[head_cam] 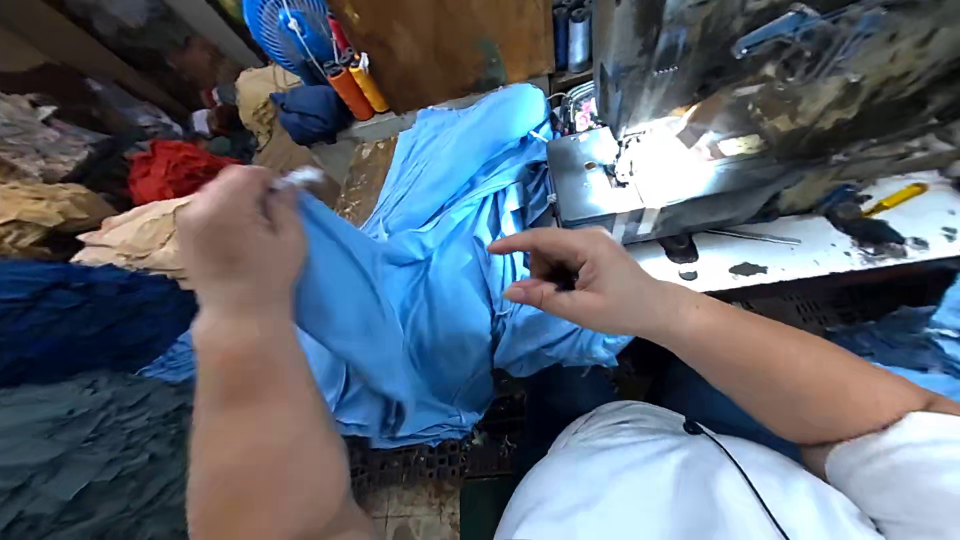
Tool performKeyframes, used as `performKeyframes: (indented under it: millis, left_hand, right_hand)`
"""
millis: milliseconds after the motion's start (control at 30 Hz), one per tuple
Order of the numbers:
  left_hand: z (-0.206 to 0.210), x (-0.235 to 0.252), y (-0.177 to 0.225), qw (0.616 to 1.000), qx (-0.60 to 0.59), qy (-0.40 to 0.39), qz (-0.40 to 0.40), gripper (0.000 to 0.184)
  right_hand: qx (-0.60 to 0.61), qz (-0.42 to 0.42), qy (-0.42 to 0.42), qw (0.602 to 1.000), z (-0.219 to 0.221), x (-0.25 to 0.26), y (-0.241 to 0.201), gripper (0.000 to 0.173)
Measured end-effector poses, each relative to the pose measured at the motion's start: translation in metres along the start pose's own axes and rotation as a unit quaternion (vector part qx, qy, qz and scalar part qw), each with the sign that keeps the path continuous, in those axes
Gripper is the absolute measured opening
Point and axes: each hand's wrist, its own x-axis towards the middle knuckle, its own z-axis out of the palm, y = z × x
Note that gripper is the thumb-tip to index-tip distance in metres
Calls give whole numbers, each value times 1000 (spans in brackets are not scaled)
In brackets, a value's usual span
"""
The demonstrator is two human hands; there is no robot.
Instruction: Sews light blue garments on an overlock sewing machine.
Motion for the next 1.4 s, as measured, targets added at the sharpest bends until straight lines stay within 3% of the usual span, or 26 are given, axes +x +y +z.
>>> performKeyframes:
  millis: [100,167,233,300,367,467,533,600,633,700,767,867,933,1033,1067,1133,1200,1300,1400]
  left_hand:
    - [-2,-8,-66,987,64,-97,-111,39]
    - [-2,-19,-78,984,43,-130,-115,34]
    - [-6,-24,-62,990,-35,-118,-70,33]
    - [-18,-20,-14,994,-94,-54,3,42]
    - [-34,-18,67,984,-150,-5,100,38]
    - [-37,-42,195,929,-310,31,202,19]
    - [-14,-64,241,862,-470,30,186,26]
    - [19,-92,261,817,-564,-45,115,45]
    - [40,-111,266,803,-581,-108,78,42]
    - [83,-155,275,779,-586,-221,30,18]
    - [114,-188,285,759,-596,-260,20,13]
    - [135,-200,287,784,-571,-241,24,13]
    - [135,-193,288,802,-548,-235,34,14]
    - [133,-183,289,810,-534,-241,36,15]
    - [134,-181,289,820,-515,-249,40,16]
    - [136,-176,289,844,-461,-269,49,20]
    - [133,-169,288,857,-411,-304,60,34]
    - [130,-159,289,871,-339,-348,75,52]
    - [128,-154,291,877,-307,-359,90,52]
  right_hand:
    - [-35,10,-19,999,-26,-34,-3,30]
    - [-42,84,-38,995,-40,-58,4,25]
    - [-58,146,-19,987,-43,-70,3,21]
    - [-50,130,32,990,-41,-65,-8,20]
    - [7,69,72,995,-39,-52,-22,31]
    - [146,2,21,989,-40,-37,-36,55]
    - [146,-1,2,989,-48,-49,-37,32]
    - [49,38,26,998,-64,-83,-27,17]
    - [18,67,36,997,-72,-106,-18,14]
    - [4,125,48,991,-82,-156,3,15]
    - [11,163,51,985,-81,-199,16,16]
    - [103,175,74,976,-77,-238,23,20]
    - [152,198,140,958,-83,-249,23,22]
    - [143,381,288,867,-94,-250,23,31]
    - [116,442,299,838,-98,-249,24,34]
    - [-23,521,203,829,-105,-248,19,41]
    - [-168,551,88,813,-107,-240,3,59]
    - [-275,500,16,821,-106,-225,-18,41]
    - [-290,428,17,856,-102,-222,-21,31]
